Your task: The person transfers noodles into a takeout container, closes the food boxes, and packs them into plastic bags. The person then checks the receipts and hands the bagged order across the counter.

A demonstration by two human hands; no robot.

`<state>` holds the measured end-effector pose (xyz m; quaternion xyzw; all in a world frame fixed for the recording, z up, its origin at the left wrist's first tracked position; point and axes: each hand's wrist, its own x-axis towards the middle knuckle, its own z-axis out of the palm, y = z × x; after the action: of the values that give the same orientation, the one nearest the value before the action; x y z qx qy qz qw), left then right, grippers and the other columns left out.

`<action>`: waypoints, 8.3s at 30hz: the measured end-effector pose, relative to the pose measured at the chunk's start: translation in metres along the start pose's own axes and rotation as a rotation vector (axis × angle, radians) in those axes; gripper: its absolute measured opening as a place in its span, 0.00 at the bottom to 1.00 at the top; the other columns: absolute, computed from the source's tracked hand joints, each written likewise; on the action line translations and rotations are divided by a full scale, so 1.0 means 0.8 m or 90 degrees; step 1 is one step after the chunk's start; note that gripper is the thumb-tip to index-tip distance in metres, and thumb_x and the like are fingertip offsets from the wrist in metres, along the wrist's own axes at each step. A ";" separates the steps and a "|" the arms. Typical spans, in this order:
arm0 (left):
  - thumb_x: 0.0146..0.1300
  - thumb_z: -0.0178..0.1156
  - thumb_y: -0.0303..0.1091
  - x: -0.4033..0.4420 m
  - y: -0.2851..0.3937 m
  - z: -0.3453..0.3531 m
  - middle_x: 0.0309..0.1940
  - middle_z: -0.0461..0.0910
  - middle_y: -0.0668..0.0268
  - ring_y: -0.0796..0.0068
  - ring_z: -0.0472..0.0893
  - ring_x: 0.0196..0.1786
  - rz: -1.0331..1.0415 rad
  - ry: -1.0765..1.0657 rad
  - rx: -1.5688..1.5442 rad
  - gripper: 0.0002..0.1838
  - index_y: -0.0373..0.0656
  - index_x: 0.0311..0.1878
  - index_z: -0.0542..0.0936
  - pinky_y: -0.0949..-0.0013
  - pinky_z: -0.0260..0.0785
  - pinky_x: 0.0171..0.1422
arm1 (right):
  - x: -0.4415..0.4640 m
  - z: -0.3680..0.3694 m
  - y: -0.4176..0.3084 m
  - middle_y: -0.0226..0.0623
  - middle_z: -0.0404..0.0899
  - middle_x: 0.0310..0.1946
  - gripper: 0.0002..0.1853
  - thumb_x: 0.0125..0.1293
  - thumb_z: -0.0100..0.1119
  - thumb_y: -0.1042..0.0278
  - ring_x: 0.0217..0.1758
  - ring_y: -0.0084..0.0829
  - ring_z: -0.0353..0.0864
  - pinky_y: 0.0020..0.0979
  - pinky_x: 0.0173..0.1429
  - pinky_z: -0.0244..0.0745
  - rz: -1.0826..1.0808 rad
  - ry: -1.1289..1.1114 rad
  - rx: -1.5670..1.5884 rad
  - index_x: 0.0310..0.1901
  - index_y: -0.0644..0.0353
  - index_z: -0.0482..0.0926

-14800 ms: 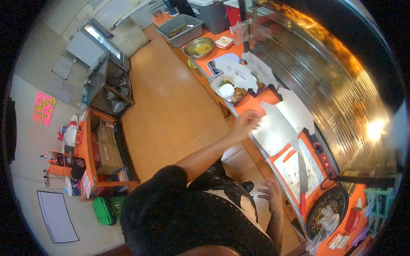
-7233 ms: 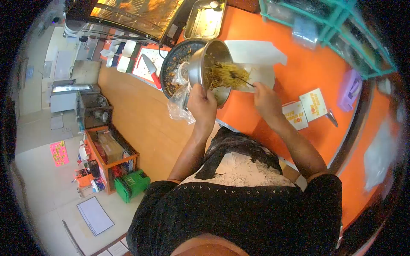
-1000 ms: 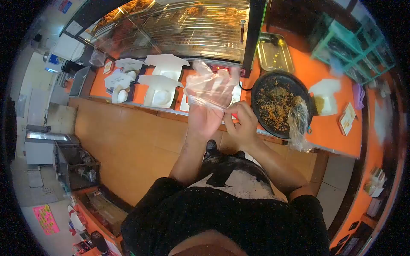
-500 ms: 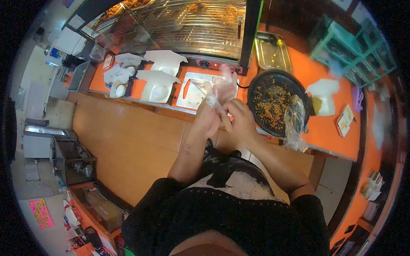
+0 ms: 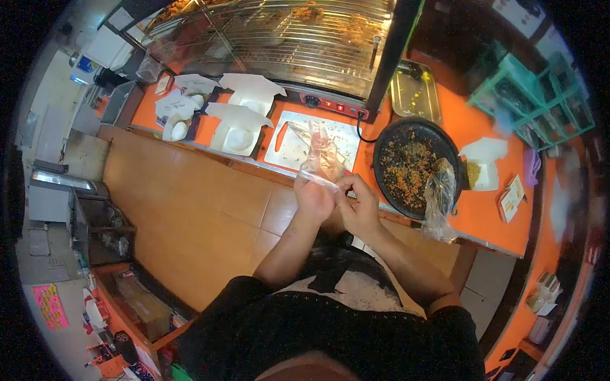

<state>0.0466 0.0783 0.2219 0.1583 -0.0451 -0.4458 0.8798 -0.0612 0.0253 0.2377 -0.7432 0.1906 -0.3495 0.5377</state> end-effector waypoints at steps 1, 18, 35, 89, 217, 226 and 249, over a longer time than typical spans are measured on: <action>0.76 0.48 0.38 0.003 -0.002 -0.001 0.43 0.76 0.68 0.75 0.74 0.43 0.018 0.031 0.026 0.16 0.45 0.61 0.73 0.66 0.69 0.46 | 0.001 0.004 0.008 0.32 0.75 0.29 0.05 0.67 0.60 0.81 0.35 0.23 0.76 0.25 0.45 0.73 0.031 0.010 0.038 0.41 0.65 0.74; 0.79 0.42 0.53 0.072 0.080 -0.058 0.75 0.56 0.60 0.65 0.56 0.75 0.060 0.109 0.198 0.36 0.41 0.81 0.51 0.61 0.49 0.79 | 0.030 0.105 -0.022 0.40 0.83 0.35 0.06 0.70 0.61 0.69 0.36 0.36 0.83 0.35 0.42 0.79 -0.029 -0.236 -0.144 0.44 0.60 0.80; 0.78 0.50 0.37 0.129 0.160 -0.094 0.70 0.71 0.53 0.56 0.69 0.74 0.116 -0.185 0.745 0.21 0.36 0.67 0.73 0.57 0.58 0.79 | 0.327 0.085 0.057 0.45 0.68 0.62 0.28 0.64 0.64 0.73 0.63 0.37 0.72 0.38 0.64 0.71 -0.086 0.509 -0.291 0.65 0.65 0.68; 0.68 0.63 0.31 0.137 -0.143 -0.083 0.49 0.84 0.56 0.60 0.83 0.54 0.102 -0.081 0.869 0.10 0.38 0.49 0.84 0.63 0.74 0.64 | -0.062 -0.351 0.152 0.42 0.80 0.54 0.29 0.65 0.69 0.63 0.58 0.33 0.80 0.33 0.64 0.73 0.333 0.204 -0.232 0.64 0.67 0.71; 0.72 0.56 0.31 0.024 0.098 -0.030 0.58 0.82 0.53 0.64 0.79 0.64 0.034 0.059 0.745 0.18 0.37 0.63 0.78 0.62 0.70 0.68 | 0.188 0.018 0.148 0.39 0.82 0.31 0.12 0.65 0.66 0.62 0.36 0.32 0.84 0.35 0.39 0.77 0.295 -0.002 -0.213 0.40 0.61 0.76; 0.71 0.57 0.32 0.350 0.222 0.010 0.51 0.76 0.52 0.51 0.76 0.55 0.769 0.127 1.026 0.18 0.34 0.60 0.73 0.52 0.68 0.59 | 0.266 -0.040 0.076 0.48 0.82 0.44 0.15 0.65 0.57 0.73 0.48 0.45 0.83 0.38 0.50 0.78 -0.015 0.156 -0.446 0.53 0.65 0.80; 0.64 0.66 0.26 0.299 0.136 0.136 0.33 0.83 0.66 0.73 0.82 0.38 0.786 0.043 0.606 0.17 0.38 0.55 0.77 0.69 0.76 0.43 | 0.295 -0.066 0.044 0.46 0.74 0.46 0.17 0.55 0.56 0.79 0.47 0.49 0.77 0.41 0.53 0.76 -0.293 0.272 -0.532 0.48 0.62 0.80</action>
<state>0.2490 -0.0787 0.3449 0.4786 -0.2849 0.1970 0.8068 0.0651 -0.1778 0.2885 -0.8290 0.2511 -0.4968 0.0538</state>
